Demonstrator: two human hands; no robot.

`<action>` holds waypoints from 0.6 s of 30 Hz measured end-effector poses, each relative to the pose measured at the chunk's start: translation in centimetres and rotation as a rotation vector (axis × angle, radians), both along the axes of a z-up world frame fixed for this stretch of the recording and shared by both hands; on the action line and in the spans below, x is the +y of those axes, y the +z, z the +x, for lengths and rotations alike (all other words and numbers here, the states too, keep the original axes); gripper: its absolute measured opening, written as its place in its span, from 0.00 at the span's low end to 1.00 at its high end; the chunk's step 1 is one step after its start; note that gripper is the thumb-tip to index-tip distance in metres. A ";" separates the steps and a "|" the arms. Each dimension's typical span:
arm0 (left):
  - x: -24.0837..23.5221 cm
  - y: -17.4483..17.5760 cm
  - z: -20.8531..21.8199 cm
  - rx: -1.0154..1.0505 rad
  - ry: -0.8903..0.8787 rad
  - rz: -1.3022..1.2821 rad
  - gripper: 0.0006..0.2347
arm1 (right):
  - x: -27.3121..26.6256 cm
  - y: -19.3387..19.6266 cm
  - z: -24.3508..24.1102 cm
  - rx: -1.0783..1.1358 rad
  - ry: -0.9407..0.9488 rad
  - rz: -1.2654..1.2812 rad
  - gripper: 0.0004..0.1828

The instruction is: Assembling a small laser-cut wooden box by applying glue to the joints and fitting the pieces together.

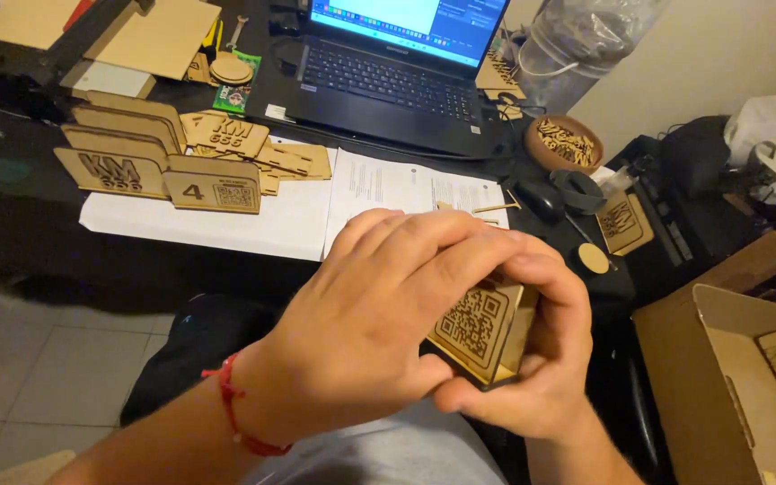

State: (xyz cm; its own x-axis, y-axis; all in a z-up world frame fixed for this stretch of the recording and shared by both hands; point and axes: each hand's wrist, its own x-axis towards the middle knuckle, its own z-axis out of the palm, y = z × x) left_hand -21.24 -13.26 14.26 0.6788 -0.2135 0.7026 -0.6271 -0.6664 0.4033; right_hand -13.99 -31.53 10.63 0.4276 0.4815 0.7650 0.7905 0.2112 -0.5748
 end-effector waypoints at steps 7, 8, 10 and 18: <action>0.6 -1.4 1.0 0.190 -0.051 -0.058 0.38 | 0.1 0.1 -0.7 0.064 -0.149 -0.104 0.49; 0.7 -1.5 1.0 0.194 -0.087 -0.082 0.39 | 0.1 0.3 -0.9 -0.011 -0.183 -0.169 0.47; 0.9 -1.4 0.9 0.202 -0.122 -0.101 0.40 | 0.1 0.4 -1.0 -0.080 -0.216 -0.228 0.46; 1.3 -1.7 0.0 0.216 -0.418 -0.188 0.52 | 0.3 0.1 -1.1 -0.239 -0.174 -0.214 0.38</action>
State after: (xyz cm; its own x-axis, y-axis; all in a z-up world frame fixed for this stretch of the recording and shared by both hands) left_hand -21.20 -11.95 12.51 0.6963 -0.3812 0.6082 -0.7138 -0.2791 0.6423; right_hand -15.07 -31.26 10.75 0.3382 0.5772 0.7433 0.9216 -0.0431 -0.3858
